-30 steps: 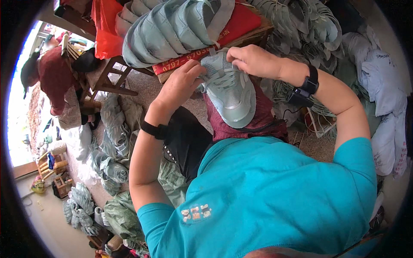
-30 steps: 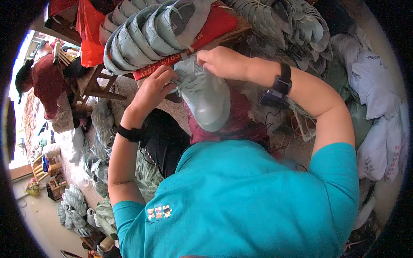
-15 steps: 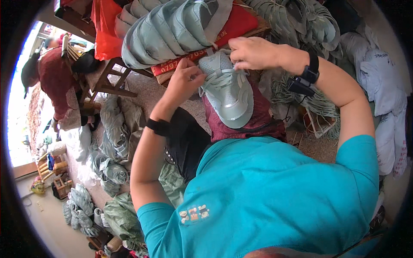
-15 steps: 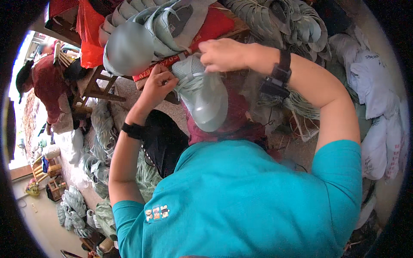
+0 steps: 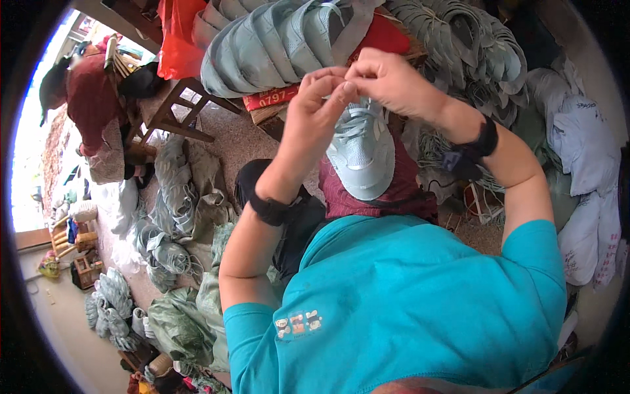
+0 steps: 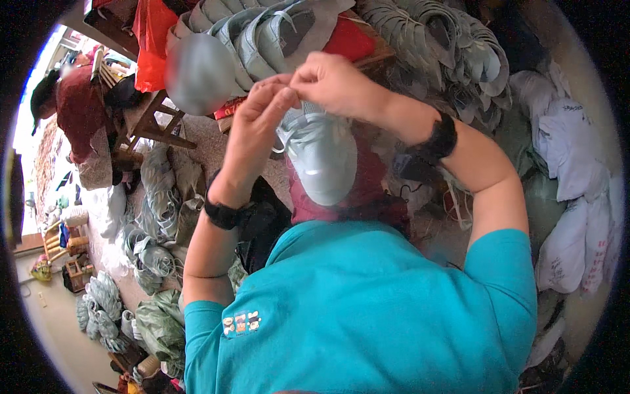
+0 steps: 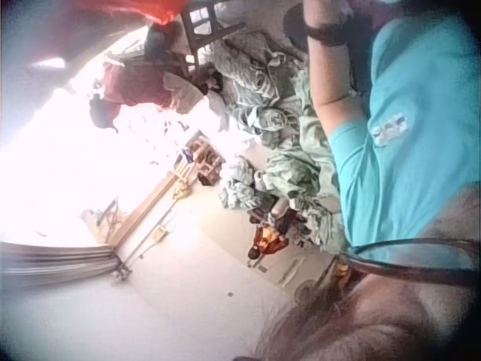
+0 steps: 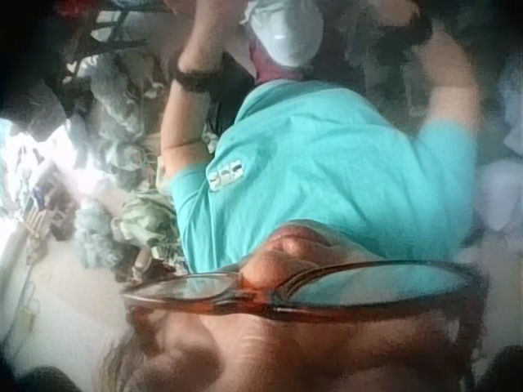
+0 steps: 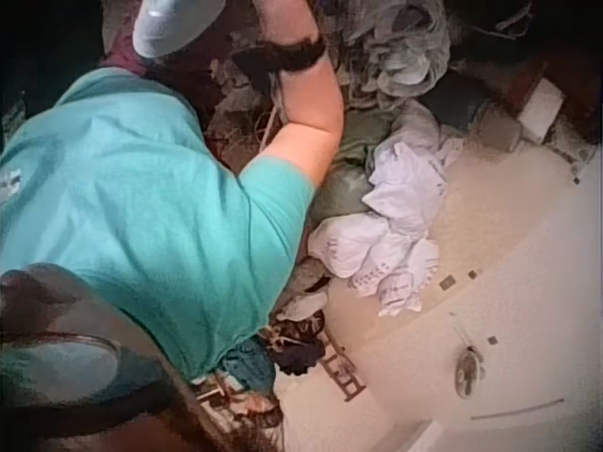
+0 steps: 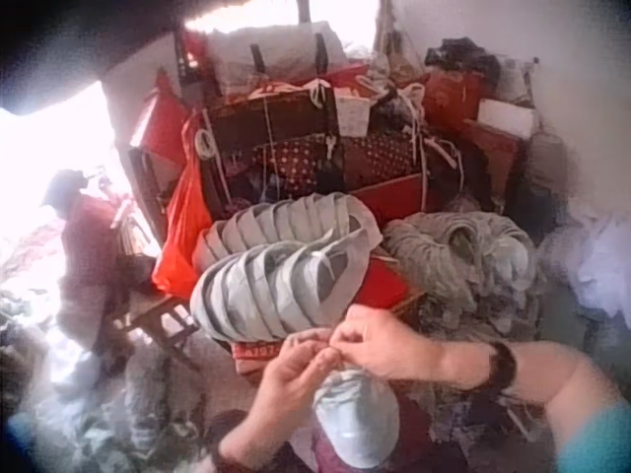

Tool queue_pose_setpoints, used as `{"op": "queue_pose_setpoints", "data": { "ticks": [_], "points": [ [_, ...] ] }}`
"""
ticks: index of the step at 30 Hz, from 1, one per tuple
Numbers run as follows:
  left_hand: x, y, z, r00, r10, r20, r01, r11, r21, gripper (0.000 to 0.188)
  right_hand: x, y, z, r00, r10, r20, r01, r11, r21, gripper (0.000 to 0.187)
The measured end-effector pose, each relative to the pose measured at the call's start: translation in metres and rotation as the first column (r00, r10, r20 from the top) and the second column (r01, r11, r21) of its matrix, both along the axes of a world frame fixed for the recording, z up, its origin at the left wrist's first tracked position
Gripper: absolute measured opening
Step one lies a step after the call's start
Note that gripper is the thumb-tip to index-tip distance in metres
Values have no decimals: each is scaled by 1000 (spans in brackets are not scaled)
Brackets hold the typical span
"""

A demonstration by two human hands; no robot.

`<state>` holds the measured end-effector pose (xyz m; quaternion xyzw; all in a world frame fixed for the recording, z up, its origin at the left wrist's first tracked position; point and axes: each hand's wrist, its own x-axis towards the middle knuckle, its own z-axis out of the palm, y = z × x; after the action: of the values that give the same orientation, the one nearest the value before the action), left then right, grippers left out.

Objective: The person is sitting on the floor in a cluttered room, lacing a light blue sneaker. They thread the laces through the eyelets, pull them tight, and tie a knot. The person repeats this process multiple times, adjusting the laces and the shoe's position.

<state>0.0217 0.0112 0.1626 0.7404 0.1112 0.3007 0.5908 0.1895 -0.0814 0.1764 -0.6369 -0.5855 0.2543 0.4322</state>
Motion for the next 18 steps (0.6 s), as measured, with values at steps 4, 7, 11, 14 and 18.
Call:
{"op": "queue_pose_setpoints", "data": {
  "ticks": [4,7,11,14,18],
  "points": [
    [-10,-3,48,992,-126,6,125,979,-158,19,-10,-7,46,920,105,-377,-43,985,168,21],
    [-19,-4,77,970,-215,111,229,965,-132,20,-13,-3,63,852,320,-413,-202,931,305,25],
    [-30,-12,100,908,-322,268,370,917,-153,20,-5,19,60,690,502,-522,-392,865,313,33],
    [-30,0,84,951,-126,282,186,963,-197,21,-18,32,24,621,476,-623,-451,867,212,36],
    [-31,16,54,920,101,379,110,861,-497,24,-16,39,6,660,313,-683,-347,933,93,31]
  ]
}}
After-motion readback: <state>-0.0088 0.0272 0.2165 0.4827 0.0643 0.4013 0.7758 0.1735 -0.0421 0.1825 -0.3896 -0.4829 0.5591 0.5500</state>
